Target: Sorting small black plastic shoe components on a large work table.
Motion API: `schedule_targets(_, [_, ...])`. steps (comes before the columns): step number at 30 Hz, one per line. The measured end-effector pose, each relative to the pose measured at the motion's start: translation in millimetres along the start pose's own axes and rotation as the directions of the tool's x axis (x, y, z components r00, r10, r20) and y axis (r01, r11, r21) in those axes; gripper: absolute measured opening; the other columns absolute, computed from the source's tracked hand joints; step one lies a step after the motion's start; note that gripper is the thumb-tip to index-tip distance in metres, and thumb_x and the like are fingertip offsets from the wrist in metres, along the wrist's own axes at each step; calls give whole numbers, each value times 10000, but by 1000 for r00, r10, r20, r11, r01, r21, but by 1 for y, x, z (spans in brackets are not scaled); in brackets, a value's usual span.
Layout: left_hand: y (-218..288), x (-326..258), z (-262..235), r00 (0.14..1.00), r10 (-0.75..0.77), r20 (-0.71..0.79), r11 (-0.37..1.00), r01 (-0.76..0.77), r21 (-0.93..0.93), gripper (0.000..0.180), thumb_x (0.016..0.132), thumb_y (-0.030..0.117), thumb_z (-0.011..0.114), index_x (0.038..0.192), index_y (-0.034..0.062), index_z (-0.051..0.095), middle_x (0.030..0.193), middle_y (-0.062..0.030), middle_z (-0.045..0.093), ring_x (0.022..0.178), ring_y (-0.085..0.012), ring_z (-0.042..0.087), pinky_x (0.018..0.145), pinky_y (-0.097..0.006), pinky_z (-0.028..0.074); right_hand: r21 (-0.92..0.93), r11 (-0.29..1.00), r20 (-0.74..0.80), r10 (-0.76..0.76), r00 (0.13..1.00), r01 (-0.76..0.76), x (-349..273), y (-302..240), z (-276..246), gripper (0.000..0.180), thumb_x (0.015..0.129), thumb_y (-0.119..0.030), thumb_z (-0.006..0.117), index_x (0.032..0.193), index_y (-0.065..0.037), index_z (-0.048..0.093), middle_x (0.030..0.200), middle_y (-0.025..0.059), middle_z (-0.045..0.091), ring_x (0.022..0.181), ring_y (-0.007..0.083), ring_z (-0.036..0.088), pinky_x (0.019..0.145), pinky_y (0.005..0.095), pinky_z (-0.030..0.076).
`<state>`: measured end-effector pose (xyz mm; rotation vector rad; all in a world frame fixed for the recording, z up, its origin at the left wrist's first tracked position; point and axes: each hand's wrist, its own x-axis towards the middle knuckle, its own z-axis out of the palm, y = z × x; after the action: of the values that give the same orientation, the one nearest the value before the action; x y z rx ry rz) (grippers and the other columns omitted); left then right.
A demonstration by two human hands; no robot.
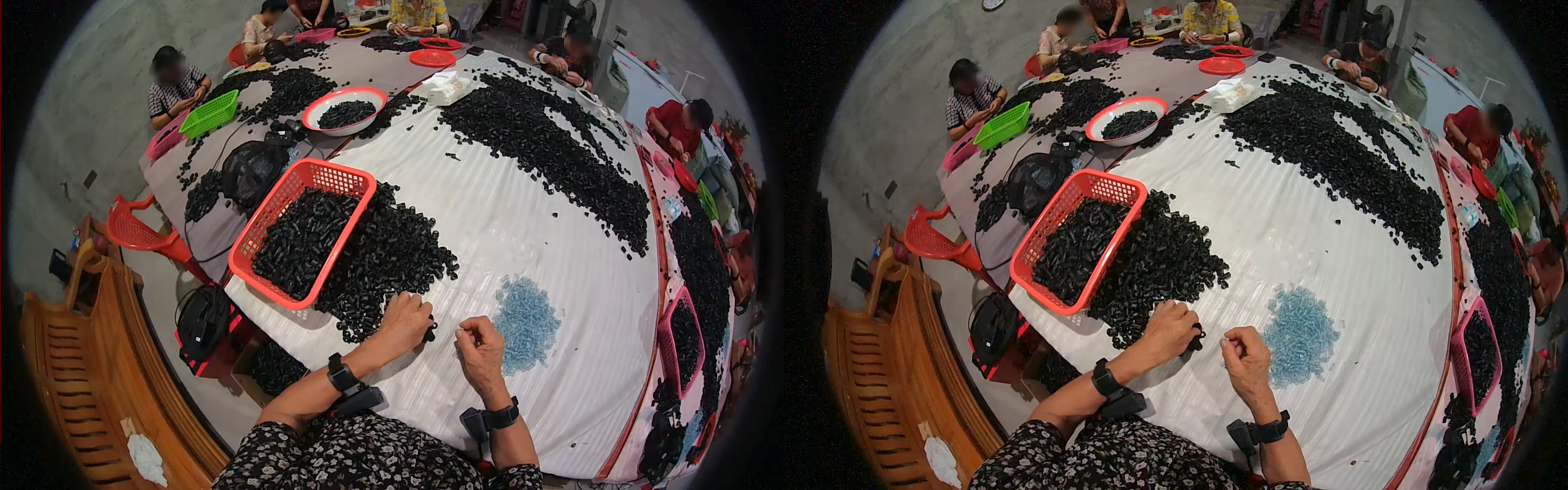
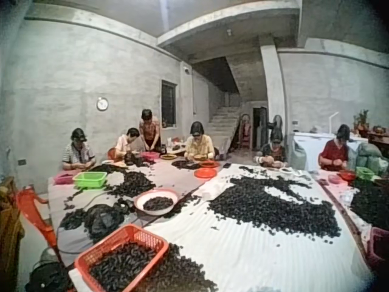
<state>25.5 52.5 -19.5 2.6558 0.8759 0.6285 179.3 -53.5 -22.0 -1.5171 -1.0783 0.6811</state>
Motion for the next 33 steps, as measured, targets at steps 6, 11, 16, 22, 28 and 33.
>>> schedule_targets(6, [9, 4, 8, 995, -43, 86, 994, 34, 102, 97, 728, 85, 563, 785, 7, 572, 804, -141, 552, 818, -298, 508, 689, -413, 382, -32, 998, -16, -55, 998, 55, -1, 1, 1, 87, 795, -52, 618, 861, -22, 569, 711, 8, 524, 601, 64, 445, 538, 219, 395])
schedule_targets(11, [6, 0, 8, 993, -64, 101, 997, 60, 40, 108, 739, 116, 609, 802, 35, 574, 807, -111, 534, 806, -282, 490, 676, -387, 362, 205, 973, 22, 105, 994, -107, -3, 0, 4, 67, 827, -11, 583, 885, -25, 553, 715, -28, 518, 626, 41, 468, 566, 192, 393])
schedule_targets(16, [2, -3, 5, 996, -61, 72, 989, 70, -131, 107, 749, 71, 603, 839, 36, 556, 810, -114, 525, 804, -289, 483, 703, -381, 367, 156, 987, 26, 31, 999, -35, -8, -19, 14, 86, 817, -30, 598, 892, -18, 558, 735, -14, 541, 649, 49, 477, 590, 202, 408])
schedule_targets(22, [2, -15, -7, 985, -128, -114, 889, 63, -453, 110, 809, 48, 543, 912, 20, 516, 803, -81, 530, 756, -219, 511, 688, -331, 422, 211, 976, 153, 28, 988, -61, 2, -50, 23, 90, 826, -58, 602, 892, -10, 564, 742, -6, 554, 639, 43, 481, 578, 197, 407])
schedule_targets(28, [4, -25, -50, 933, -331, 140, 275, 237, -932, 135, 884, 88, 521, 952, -27, 545, 789, -26, 592, 689, -68, 529, 627, -213, 445, 415, 906, 179, 3, 984, -78, 32, -79, 30, 92, 841, -52, 592, 915, -4, 564, 752, 34, 571, 603, 88, 530, 542, 223, 449])
schedule_targets(33, [9, -34, -72, 896, -351, 272, 97, 324, -941, 130, 882, 66, 534, 972, -21, 572, 804, -37, 604, 695, -75, 552, 653, -213, 467, 537, 814, 284, 70, 956, -220, 20, -75, 39, 104, 844, -18, 581, 943, 5, 557, 777, 25, 570, 615, 69, 538, 554, 205, 464])
